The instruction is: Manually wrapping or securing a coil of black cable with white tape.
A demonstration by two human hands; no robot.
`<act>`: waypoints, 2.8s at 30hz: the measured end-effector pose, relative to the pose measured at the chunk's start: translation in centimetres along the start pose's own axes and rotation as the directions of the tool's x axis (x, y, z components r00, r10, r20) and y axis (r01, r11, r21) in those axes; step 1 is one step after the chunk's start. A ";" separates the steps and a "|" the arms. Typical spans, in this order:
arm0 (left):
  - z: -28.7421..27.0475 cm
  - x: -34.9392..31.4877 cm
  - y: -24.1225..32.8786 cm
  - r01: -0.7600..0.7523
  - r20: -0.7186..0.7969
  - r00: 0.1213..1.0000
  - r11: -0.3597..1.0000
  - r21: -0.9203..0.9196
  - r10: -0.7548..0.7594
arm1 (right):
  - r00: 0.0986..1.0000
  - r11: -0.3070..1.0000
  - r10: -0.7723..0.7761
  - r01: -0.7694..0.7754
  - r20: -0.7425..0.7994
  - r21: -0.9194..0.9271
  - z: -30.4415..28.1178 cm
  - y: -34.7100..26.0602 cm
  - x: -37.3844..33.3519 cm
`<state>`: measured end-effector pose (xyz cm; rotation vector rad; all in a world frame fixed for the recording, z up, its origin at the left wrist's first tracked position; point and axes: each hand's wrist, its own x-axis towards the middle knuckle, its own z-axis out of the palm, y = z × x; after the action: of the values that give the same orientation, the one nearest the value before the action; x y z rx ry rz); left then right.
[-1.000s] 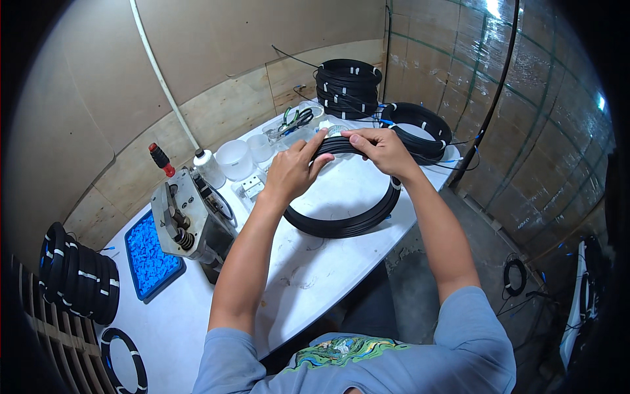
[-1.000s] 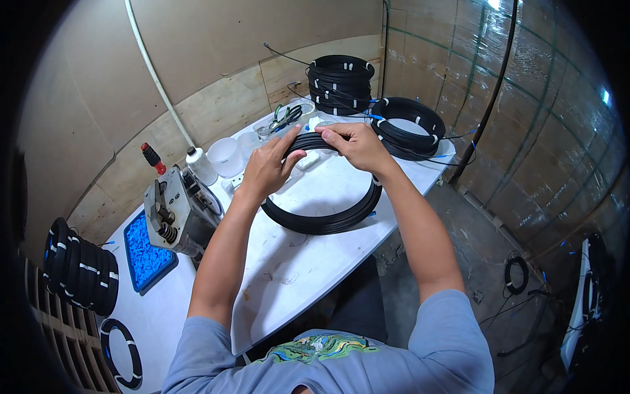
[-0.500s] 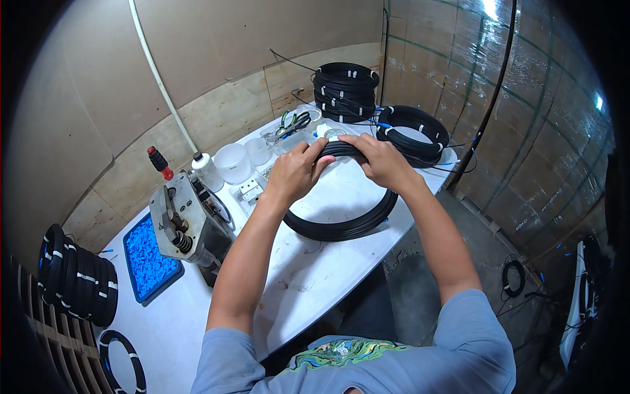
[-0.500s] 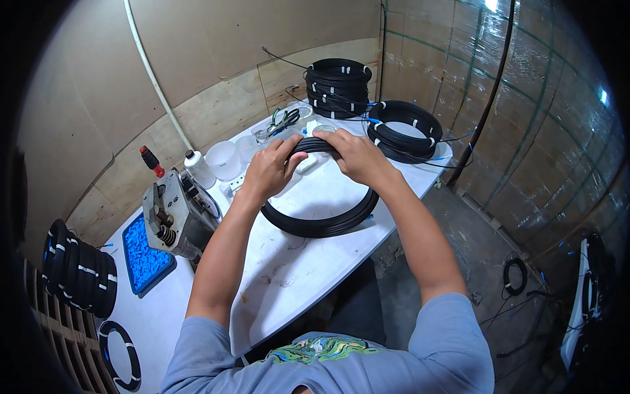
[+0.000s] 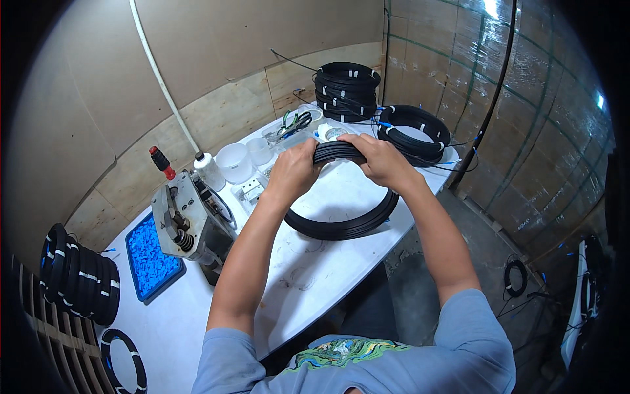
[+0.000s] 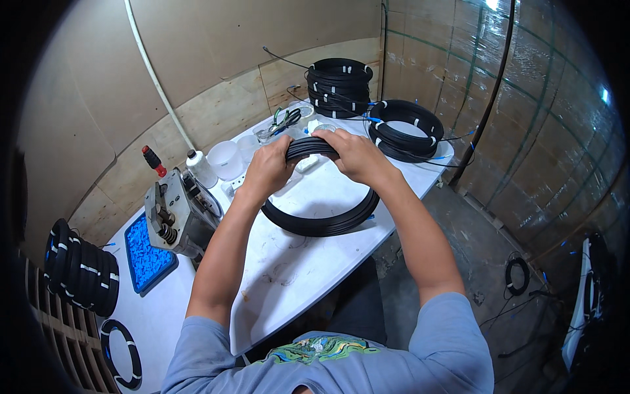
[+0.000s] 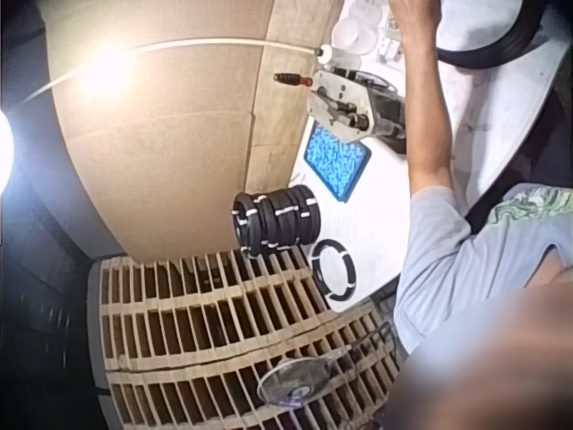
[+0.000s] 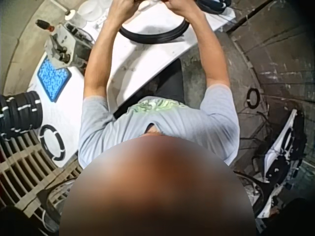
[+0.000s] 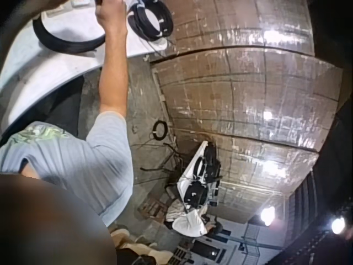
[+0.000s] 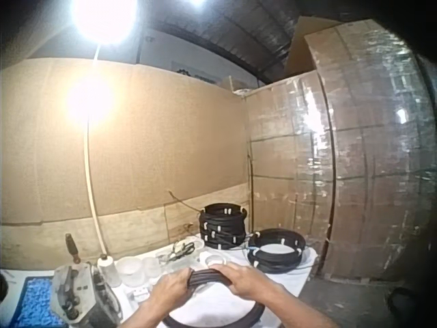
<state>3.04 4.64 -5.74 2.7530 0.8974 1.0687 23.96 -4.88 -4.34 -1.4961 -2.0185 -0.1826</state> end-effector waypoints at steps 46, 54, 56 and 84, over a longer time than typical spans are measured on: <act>-1.0 -0.5 1.6 0.018 -0.012 1.000 0.989 -0.148 -0.020 | 0.965 0.903 0.196 -0.110 -0.171 0.415 -1.8 4.3 7.1; -1.0 -0.7 2.1 0.079 -0.057 0.994 0.983 -0.164 -0.089 | 0.982 0.976 0.016 0.025 -0.187 0.216 -2.0 -1.8 4.4; -1.1 -0.7 2.2 0.056 -0.047 0.997 0.975 -0.217 -0.068 | 0.977 0.981 0.002 0.040 -0.214 0.189 -2.0 -2.1 3.9; -2.5 -0.8 2.8 0.146 0.044 0.989 0.933 -0.329 -0.140 | 0.960 0.955 0.062 0.023 -0.275 0.297 -0.3 -2.4 3.2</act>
<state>2.34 1.52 -3.62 2.3812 0.8148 1.0550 21.32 -3.27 -1.75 -1.2244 -1.7162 -0.0728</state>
